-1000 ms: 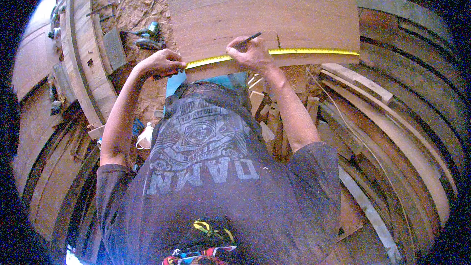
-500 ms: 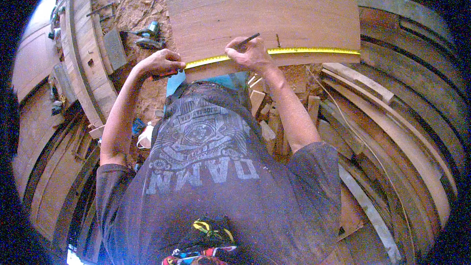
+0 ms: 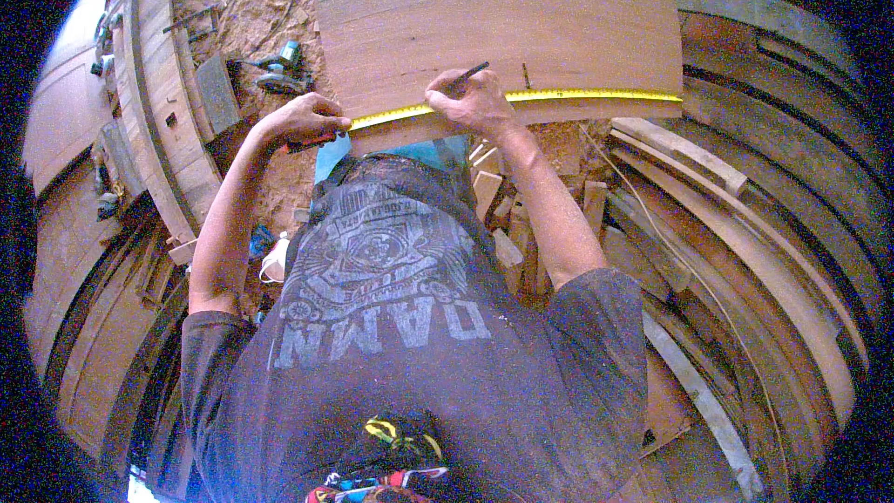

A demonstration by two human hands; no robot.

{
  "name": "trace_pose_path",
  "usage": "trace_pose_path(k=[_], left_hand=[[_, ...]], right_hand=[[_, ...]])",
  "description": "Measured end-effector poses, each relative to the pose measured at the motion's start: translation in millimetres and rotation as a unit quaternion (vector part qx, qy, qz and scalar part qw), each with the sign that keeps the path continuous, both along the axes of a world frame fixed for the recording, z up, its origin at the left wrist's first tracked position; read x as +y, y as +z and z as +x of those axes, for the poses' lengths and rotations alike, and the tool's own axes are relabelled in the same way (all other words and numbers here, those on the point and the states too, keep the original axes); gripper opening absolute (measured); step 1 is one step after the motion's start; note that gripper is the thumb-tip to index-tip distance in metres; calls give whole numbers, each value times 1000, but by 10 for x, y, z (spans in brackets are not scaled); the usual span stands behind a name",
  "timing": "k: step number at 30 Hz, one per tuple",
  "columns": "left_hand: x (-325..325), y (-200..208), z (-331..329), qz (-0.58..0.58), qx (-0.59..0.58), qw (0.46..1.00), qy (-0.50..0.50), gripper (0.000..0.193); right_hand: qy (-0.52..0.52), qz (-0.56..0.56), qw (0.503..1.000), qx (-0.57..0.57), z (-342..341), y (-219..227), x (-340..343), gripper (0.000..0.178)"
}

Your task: The person measures a large wooden board using a tape measure and marks it with a pencil. They reposition the board and repeat the measuring and marking process multiple times.

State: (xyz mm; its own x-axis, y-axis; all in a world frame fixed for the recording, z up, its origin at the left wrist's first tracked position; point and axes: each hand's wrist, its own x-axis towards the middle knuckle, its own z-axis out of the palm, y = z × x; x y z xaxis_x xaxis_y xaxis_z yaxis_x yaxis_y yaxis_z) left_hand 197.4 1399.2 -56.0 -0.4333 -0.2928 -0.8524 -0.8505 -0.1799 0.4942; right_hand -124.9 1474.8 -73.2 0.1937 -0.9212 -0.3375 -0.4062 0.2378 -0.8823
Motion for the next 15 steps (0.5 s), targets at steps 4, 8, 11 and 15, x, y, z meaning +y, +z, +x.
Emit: trace_pose_path(k=[4, 8, 11, 15], left_hand=[[12, -77, 22, -10, 7, 1000, -12, 40], [-1, -41, 9, 3, -2, 1000, -10, 41], [-20, 47, -27, 1, -5, 1000, -11, 41], [0, -2, -4, -2, -3, 1000, -5, 42]], right_hand=[[0, -3, 1000, -7, -6, -7, 2, 15], [3, -10, 1000, 0, -5, -11, 0, 15], [3, 10, 1000, 1, -14, -21, -1, 14], [-7, 4, 1000, -24, -1, -22, 0, 14]])
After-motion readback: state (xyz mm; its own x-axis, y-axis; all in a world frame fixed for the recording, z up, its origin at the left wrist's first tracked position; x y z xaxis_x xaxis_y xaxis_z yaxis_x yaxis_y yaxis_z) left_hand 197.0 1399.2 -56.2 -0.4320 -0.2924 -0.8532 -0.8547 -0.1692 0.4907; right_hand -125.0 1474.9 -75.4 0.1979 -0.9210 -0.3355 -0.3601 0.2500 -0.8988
